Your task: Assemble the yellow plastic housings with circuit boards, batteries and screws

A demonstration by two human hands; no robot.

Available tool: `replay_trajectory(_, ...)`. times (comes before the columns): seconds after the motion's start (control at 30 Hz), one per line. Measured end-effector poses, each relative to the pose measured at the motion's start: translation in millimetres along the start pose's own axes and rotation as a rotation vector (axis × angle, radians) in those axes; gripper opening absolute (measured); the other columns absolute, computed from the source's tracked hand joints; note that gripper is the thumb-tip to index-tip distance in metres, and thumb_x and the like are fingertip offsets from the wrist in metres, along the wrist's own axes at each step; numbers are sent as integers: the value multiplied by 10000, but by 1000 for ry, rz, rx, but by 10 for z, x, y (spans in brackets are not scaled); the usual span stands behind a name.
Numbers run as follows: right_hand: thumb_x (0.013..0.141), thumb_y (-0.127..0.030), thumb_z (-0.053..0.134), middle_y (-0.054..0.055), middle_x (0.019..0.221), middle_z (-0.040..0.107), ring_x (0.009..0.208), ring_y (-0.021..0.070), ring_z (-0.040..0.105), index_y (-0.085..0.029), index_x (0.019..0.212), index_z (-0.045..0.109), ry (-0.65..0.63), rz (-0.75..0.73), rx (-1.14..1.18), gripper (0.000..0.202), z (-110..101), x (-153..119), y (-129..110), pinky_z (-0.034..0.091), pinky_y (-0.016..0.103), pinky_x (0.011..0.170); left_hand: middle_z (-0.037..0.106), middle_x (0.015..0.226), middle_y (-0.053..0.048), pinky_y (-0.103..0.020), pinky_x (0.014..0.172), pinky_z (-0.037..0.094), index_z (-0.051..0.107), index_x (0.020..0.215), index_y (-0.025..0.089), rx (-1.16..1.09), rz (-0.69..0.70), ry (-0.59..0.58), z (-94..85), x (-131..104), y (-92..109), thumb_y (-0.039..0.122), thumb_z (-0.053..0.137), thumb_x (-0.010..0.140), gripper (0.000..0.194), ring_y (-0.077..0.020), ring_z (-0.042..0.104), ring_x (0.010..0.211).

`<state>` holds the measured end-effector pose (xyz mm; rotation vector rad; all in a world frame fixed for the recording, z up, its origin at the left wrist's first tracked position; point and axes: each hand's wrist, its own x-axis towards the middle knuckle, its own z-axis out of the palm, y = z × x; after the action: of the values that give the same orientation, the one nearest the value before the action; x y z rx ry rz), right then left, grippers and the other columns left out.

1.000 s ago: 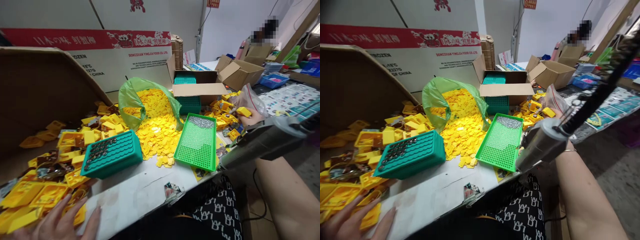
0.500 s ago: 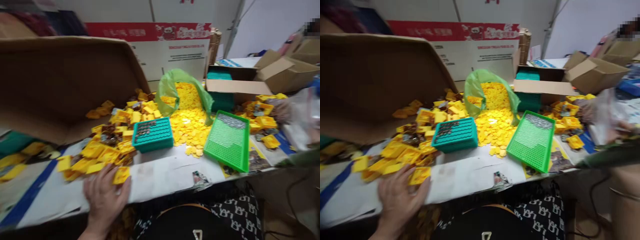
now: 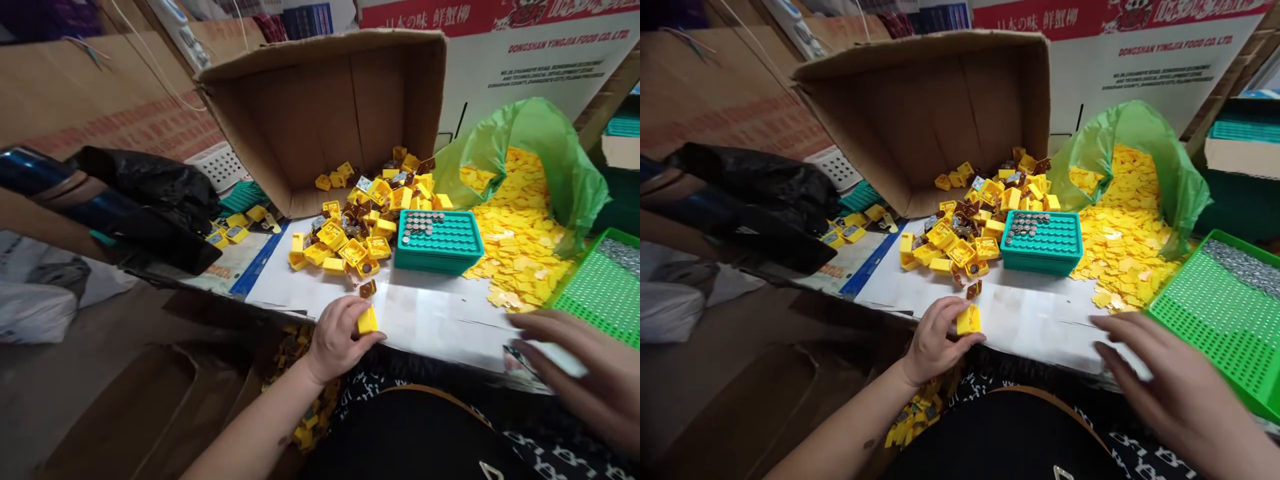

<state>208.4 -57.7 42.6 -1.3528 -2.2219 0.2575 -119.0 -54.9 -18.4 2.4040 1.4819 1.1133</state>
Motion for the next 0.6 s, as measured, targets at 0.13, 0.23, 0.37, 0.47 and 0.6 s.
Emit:
replay_trajectory(0.13,890,-256,428,66,1004,609,807,155,611,-227,1079,571,-338,-164,84,239,561,573,-361,518,293,702,557,1108,-107,-354,906,428,519,1170,220,-354,-375,-170,-158,-29,58,347,732,645,580,-230,531,1042)
replay_trajectory(0.23,855,-179,440,93,1091,562,923,174,582,-202,1159,521,-371,-232,166,316,973,940,-583,499,316,778,517,1184,-103,-322,872,447,513,1194,226,-641,-593,-260,-261,-1,77,328,764,607,647,-228,543,1036)
replay_trajectory(0.37,826,-181,509,102,1132,519,986,225,515,-219,1177,510,-365,-355,-19,353,1226,1120,-694,449,371,800,525,1130,-78,-319,847,460,555,1120,219,-735,-698,-327,-340,33,57,278,774,588,579,-216,557,998)
replay_trajectory(0.47,845,-154,474,92,947,560,849,207,507,-174,932,596,-408,-389,-108,151,1195,1058,-647,425,354,740,564,1071,-68,-326,823,468,554,1082,207,-814,-809,-354,-357,75,57,259,770,587,542,-196,581,927)
replay_trajectory(0.6,842,-101,445,91,907,555,819,199,497,-160,1022,575,-462,-364,-101,230,1029,849,-519,428,337,724,603,996,-60,-318,784,476,505,1103,187,-885,-941,-372,-316,127,94,241,765,590,578,-165,600,833)
